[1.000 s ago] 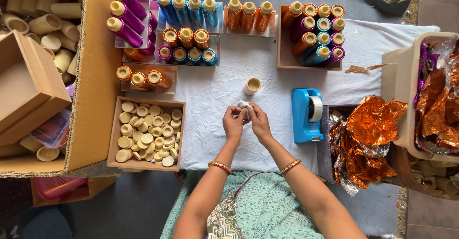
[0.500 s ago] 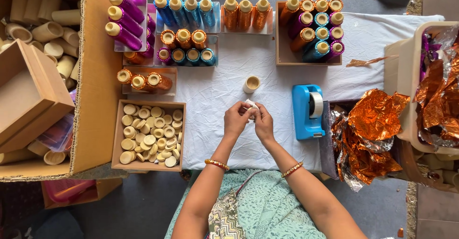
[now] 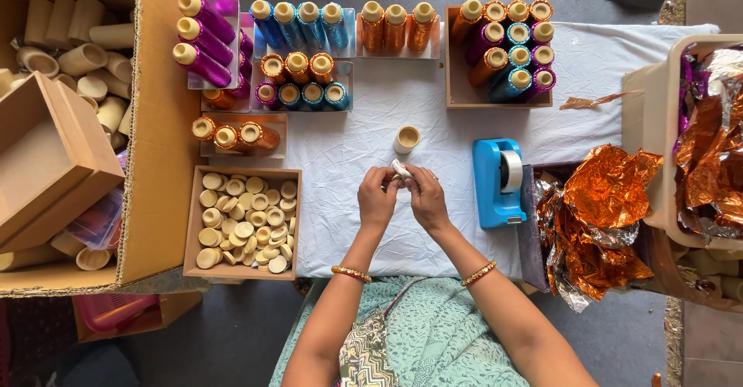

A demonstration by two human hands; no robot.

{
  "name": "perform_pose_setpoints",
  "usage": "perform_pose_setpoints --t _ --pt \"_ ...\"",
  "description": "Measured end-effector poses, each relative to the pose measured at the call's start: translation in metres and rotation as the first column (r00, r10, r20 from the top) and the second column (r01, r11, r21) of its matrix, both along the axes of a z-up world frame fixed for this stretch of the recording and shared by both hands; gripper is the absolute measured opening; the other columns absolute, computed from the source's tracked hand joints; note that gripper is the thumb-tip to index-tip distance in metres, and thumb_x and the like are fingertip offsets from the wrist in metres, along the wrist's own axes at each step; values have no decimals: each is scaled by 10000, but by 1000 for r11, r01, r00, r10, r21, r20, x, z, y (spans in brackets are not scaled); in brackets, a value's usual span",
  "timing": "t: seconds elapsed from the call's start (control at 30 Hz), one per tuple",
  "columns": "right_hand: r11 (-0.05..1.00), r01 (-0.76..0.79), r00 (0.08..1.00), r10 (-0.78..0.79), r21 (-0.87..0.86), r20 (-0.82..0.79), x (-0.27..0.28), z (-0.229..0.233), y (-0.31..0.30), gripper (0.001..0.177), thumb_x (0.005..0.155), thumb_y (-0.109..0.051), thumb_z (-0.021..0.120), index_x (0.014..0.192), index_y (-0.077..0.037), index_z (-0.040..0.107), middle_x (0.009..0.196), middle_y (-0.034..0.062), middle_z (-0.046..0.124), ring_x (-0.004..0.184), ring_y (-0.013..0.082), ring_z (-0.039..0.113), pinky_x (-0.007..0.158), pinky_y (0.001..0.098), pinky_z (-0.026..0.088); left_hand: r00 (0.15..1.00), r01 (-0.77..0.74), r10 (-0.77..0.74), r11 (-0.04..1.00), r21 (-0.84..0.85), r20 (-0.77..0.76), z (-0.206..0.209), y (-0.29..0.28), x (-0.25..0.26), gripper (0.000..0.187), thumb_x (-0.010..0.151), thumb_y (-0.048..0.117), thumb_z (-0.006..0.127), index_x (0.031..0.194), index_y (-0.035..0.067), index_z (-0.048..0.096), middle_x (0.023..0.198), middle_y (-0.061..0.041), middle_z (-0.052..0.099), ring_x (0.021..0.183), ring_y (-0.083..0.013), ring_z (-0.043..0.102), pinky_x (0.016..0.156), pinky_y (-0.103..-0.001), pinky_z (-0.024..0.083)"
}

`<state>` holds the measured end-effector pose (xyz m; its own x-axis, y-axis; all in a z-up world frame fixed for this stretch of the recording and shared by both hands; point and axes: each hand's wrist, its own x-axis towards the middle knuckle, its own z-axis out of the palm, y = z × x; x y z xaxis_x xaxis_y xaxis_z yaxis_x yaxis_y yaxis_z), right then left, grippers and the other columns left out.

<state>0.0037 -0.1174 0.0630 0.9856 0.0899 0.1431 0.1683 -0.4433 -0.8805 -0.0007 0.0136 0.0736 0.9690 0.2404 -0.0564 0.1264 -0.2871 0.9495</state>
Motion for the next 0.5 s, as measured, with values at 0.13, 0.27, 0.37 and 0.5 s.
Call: perform_pose_setpoints --t 0.13,0.27,0.37,0.5 --pt "981 71 994 -54 180 -98 -1 -9 11 306 1053 -137 577 1346 -68 635 1166 103 716 947 191 677 837 333 562 991 -128 96 871 -475 -91 -40 -13 2 110 895 22 749 998 13 712 905 -77 732 762 -135 715 655 -327 618" --pt "933 165 972 -99 320 -212 -2 -19 8 311 1061 -139 553 1357 -58 604 1206 109 703 991 176 688 840 328 574 985 -167 114 845 -507 -133 -20 -13 -1 164 872 19 760 1023 34 698 887 -63 743 745 -124 719 654 -316 620" --pt "1000 22 999 -22 14 -41 -1 3 0 312 1042 -139 574 1336 -57 639 1166 110 711 1017 211 692 880 343 566 998 -21 17 997 70 63 18 -2 -4 195 838 -1 766 1013 45 694 876 -80 718 727 -151 702 641 -335 595" --pt "992 -44 998 50 -122 44 -1 23 6 330 1027 -124 581 1340 -66 665 1107 119 711 1031 242 668 903 363 547 991 -20 -5 984 180 137 -5 -3 -1 159 842 -24 753 977 38 694 891 -80 697 719 -164 704 642 -340 593"
